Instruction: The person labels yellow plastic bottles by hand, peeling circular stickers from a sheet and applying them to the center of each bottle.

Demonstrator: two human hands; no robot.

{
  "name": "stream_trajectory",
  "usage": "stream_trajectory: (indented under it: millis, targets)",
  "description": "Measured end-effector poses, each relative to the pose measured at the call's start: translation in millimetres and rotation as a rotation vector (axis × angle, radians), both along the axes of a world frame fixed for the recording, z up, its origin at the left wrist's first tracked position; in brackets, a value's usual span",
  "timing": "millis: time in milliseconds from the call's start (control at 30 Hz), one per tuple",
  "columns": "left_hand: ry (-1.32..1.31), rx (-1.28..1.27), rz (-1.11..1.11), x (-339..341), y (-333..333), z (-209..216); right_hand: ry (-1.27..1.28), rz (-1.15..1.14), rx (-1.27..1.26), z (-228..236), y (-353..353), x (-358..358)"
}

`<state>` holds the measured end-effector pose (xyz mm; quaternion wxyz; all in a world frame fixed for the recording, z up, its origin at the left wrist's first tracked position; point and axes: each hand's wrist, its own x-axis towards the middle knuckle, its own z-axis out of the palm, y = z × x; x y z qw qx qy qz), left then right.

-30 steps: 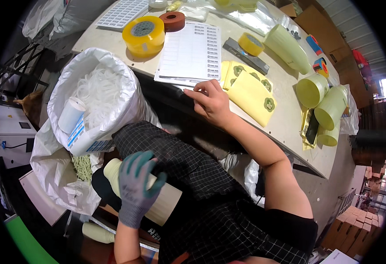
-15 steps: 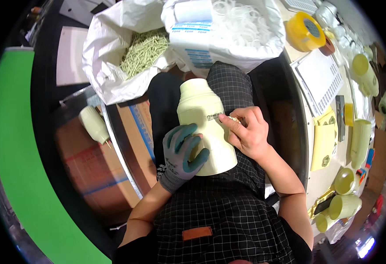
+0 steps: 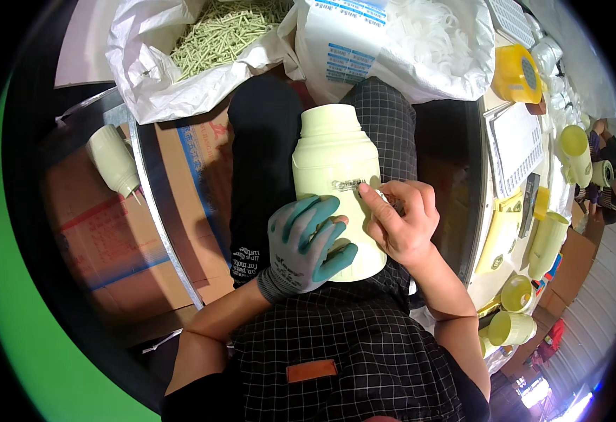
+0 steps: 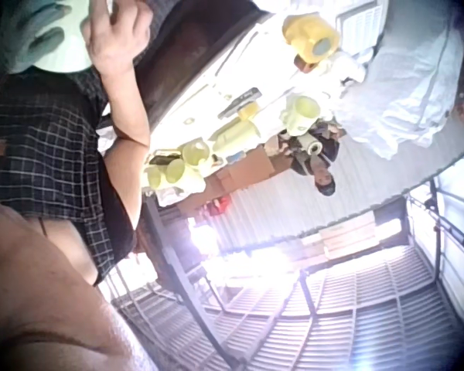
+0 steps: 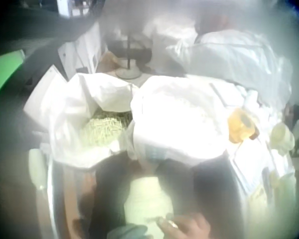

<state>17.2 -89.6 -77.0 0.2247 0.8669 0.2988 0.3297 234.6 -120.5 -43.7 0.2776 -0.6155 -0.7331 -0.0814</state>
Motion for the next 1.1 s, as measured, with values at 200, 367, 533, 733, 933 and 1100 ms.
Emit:
stream_trajectory:
  millis: [200,367,533,733,933,1100]
  targets:
    - [0.042,-0.029,0.035,0.8,-3.2,0.4,-0.023,0.000,-0.043,5.3,-0.1,-4.4]
    - [0.004,-0.020,0.015,0.4,-4.2,-5.0,-0.031,-0.004,-0.049,4.4,1.0,-4.1]
    - [0.140,-0.021,-0.017,2.8,2.7,3.6,-0.077,0.012,-0.076,6.3,1.2,-0.4]
    - [0.165,-0.035,-0.028,2.1,0.5,-1.8,-0.021,-0.234,-0.170,5.2,-9.7,30.3]
    - [0.170,-0.016,-0.037,-7.7,14.1,6.7,0.489,-0.003,-0.121,-13.6,-5.4,-5.1]
    - [-0.232,-0.224,0.070,10.1,100.3,41.4,1.071,-0.261,-0.173,-38.0,-43.6,-23.8]
